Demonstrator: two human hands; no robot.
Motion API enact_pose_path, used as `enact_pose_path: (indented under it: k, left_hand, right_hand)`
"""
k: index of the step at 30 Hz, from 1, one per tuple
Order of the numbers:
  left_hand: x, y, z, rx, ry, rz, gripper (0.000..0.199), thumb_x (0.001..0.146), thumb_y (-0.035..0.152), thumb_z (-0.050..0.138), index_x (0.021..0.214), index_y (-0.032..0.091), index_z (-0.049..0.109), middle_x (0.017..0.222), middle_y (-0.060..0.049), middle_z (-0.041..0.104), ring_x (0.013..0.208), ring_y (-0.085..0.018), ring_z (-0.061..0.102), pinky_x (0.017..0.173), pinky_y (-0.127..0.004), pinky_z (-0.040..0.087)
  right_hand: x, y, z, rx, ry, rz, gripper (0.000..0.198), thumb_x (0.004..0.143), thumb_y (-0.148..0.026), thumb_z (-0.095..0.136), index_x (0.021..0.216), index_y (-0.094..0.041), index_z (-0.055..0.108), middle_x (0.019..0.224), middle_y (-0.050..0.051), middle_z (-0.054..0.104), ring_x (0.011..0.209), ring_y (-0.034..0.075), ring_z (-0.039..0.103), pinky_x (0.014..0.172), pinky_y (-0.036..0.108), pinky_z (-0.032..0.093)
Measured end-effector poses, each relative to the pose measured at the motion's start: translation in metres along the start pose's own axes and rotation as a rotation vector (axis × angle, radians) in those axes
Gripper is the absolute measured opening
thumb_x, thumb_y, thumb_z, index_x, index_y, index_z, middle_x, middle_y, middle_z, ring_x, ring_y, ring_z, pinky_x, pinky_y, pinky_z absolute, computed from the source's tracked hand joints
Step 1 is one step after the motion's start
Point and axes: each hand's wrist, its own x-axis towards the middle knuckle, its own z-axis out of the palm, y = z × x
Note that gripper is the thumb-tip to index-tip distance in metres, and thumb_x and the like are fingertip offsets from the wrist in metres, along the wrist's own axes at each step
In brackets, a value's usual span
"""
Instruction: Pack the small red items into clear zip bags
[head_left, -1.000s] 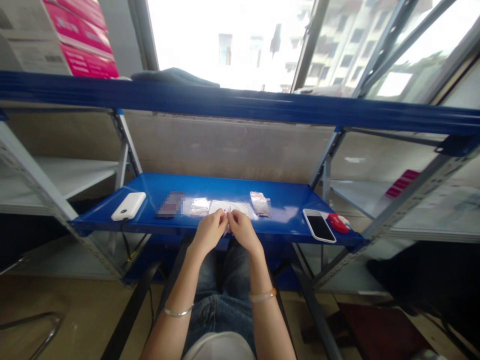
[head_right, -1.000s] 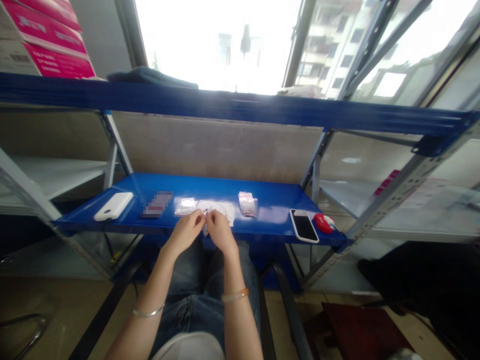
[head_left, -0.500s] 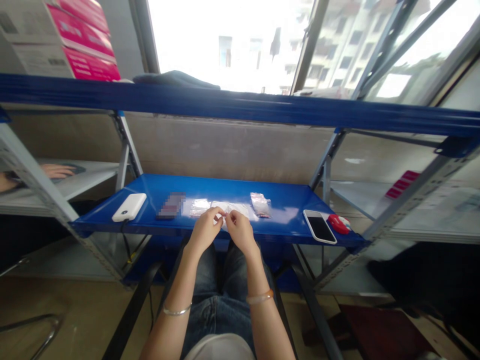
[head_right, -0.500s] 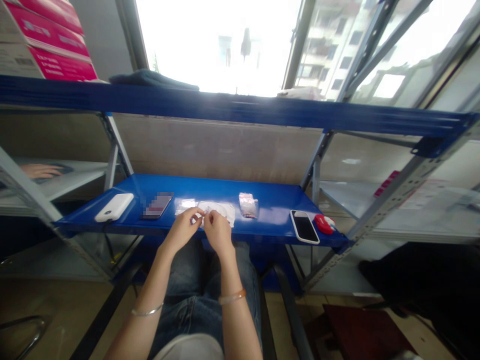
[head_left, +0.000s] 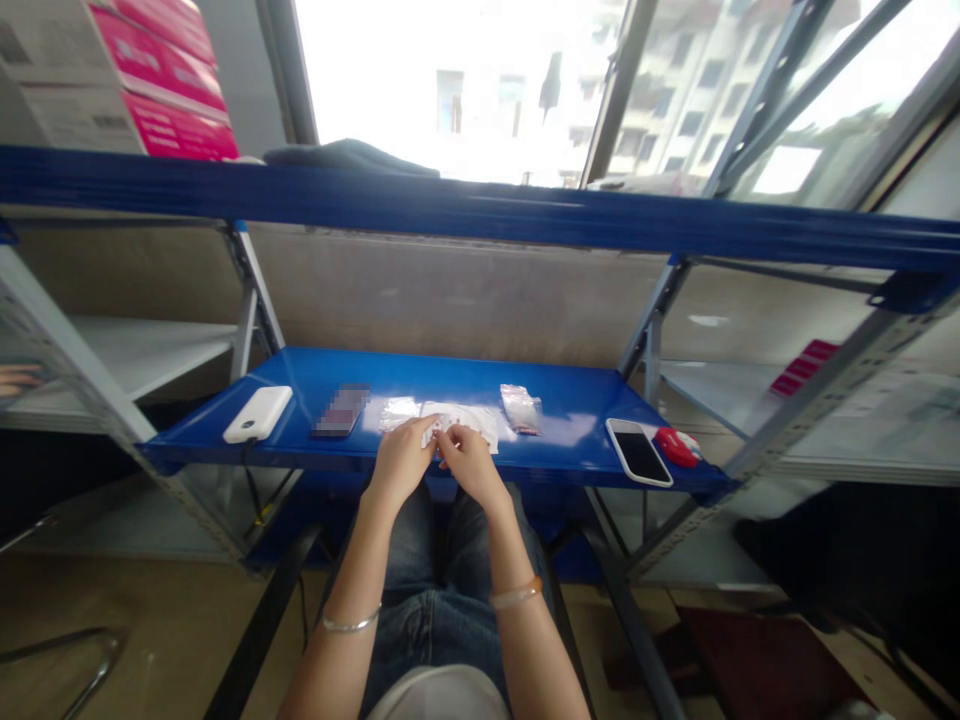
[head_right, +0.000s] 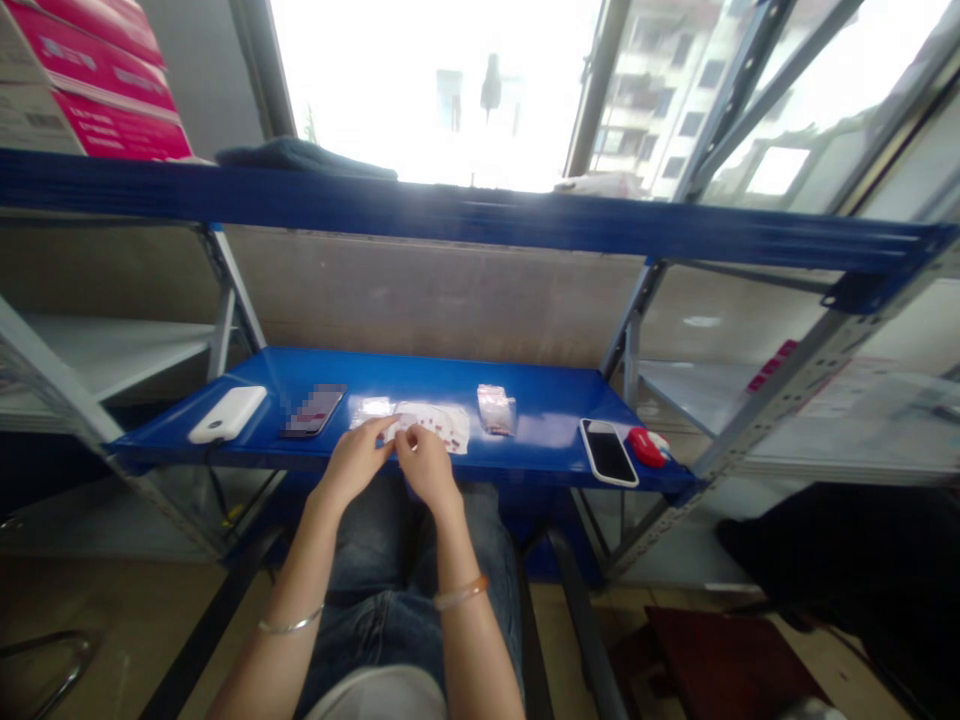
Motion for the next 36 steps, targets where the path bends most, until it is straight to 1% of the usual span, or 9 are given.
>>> enact_pose_path:
  k: [4, 7, 11, 17, 20, 23, 29, 34, 36]
  left_hand:
    - [0.0, -0.001, 0.0, 0.007, 0.001, -0.007, 0.037, 0.081, 0.015, 0.054, 0.117, 0.019, 0.06, 0.113, -0.012, 0.066, 0.101, -0.026, 0.061, 0.087, -0.034, 0.044]
    - [0.0, 0.0, -0.002, -0.001, -0.001, 0.027, 0.033, 0.079, 0.011, 0.053, 0.109, 0.018, 0.064, 0.11, -0.012, 0.066, 0.101, -0.026, 0.062, 0.088, -0.035, 0.044]
    - [0.0, 0.0, -0.003, 0.017, 0.017, 0.072, 0.036, 0.075, 0.004, 0.051, 0.103, 0.02, 0.066, 0.113, -0.01, 0.066, 0.108, -0.025, 0.059, 0.094, -0.036, 0.042]
    - [0.0, -0.002, -0.001, 0.062, 0.022, 0.069, 0.041, 0.074, 0.003, 0.049, 0.108, 0.02, 0.066, 0.122, -0.009, 0.063, 0.115, -0.025, 0.055, 0.098, -0.04, 0.038]
    - [-0.002, -0.001, -0.001, 0.112, 0.035, 0.073, 0.042, 0.076, 0.005, 0.049, 0.11, 0.023, 0.066, 0.123, -0.006, 0.063, 0.114, -0.025, 0.056, 0.096, -0.041, 0.038]
    - [-0.003, 0.0, -0.002, 0.146, 0.047, 0.069, 0.04, 0.077, 0.007, 0.05, 0.11, 0.024, 0.066, 0.123, -0.005, 0.063, 0.112, -0.024, 0.057, 0.093, -0.041, 0.039]
    - [-0.003, 0.003, -0.005, 0.15, 0.053, 0.084, 0.033, 0.078, 0.01, 0.051, 0.102, 0.024, 0.07, 0.122, -0.005, 0.063, 0.11, -0.025, 0.058, 0.093, -0.042, 0.037]
    - [-0.002, 0.004, -0.005, 0.137, 0.071, 0.08, 0.023, 0.081, 0.018, 0.054, 0.095, 0.025, 0.072, 0.119, -0.005, 0.065, 0.108, -0.026, 0.059, 0.092, -0.044, 0.036]
    - [-0.002, 0.003, -0.004, 0.127, 0.084, 0.077, 0.019, 0.082, 0.022, 0.056, 0.092, 0.025, 0.072, 0.118, -0.006, 0.066, 0.107, -0.026, 0.06, 0.092, -0.044, 0.036]
  right_hand:
    - [0.003, -0.003, 0.001, 0.337, -0.161, 0.265, 0.045, 0.081, -0.062, 0.046, 0.072, -0.018, 0.052, 0.062, 0.002, 0.06, 0.049, 0.014, 0.06, 0.042, 0.022, 0.044]
    - [0.006, 0.0, 0.003, 0.508, -0.19, 0.398, 0.048, 0.079, -0.066, 0.047, 0.075, -0.018, 0.052, 0.062, 0.002, 0.062, 0.051, 0.016, 0.063, 0.046, 0.027, 0.052]
    - [0.012, 0.011, 0.008, 0.748, -0.263, 0.463, 0.039, 0.078, -0.057, 0.057, 0.076, -0.018, 0.052, 0.065, 0.001, 0.063, 0.054, 0.015, 0.063, 0.052, 0.03, 0.055]
    - [0.016, 0.019, 0.01, 1.074, -0.331, 0.502, 0.022, 0.082, -0.037, 0.059, 0.075, -0.018, 0.052, 0.067, 0.001, 0.064, 0.062, 0.014, 0.064, 0.06, 0.029, 0.054]
    - [0.018, 0.022, 0.009, 1.14, -0.36, 0.539, 0.023, 0.084, -0.04, 0.056, 0.079, -0.018, 0.053, 0.068, 0.003, 0.065, 0.064, 0.016, 0.065, 0.064, 0.033, 0.054]
    - [0.02, 0.026, 0.009, 1.187, -0.369, 0.578, 0.027, 0.087, -0.043, 0.052, 0.084, -0.016, 0.053, 0.071, 0.006, 0.066, 0.066, 0.018, 0.066, 0.066, 0.035, 0.054]
    - [0.022, 0.029, 0.01, 1.212, -0.37, 0.572, 0.021, 0.089, -0.036, 0.049, 0.087, -0.016, 0.055, 0.065, 0.004, 0.066, 0.061, 0.017, 0.066, 0.062, 0.032, 0.054]
    - [0.021, 0.025, 0.008, 1.234, -0.355, 0.554, 0.021, 0.092, -0.027, 0.042, 0.082, -0.014, 0.055, 0.066, 0.006, 0.068, 0.061, 0.017, 0.067, 0.061, 0.031, 0.054]
    - [0.021, 0.025, 0.008, 1.256, -0.359, 0.552, 0.021, 0.092, -0.027, 0.042, 0.081, -0.014, 0.054, 0.065, 0.005, 0.068, 0.059, 0.017, 0.066, 0.062, 0.031, 0.054]
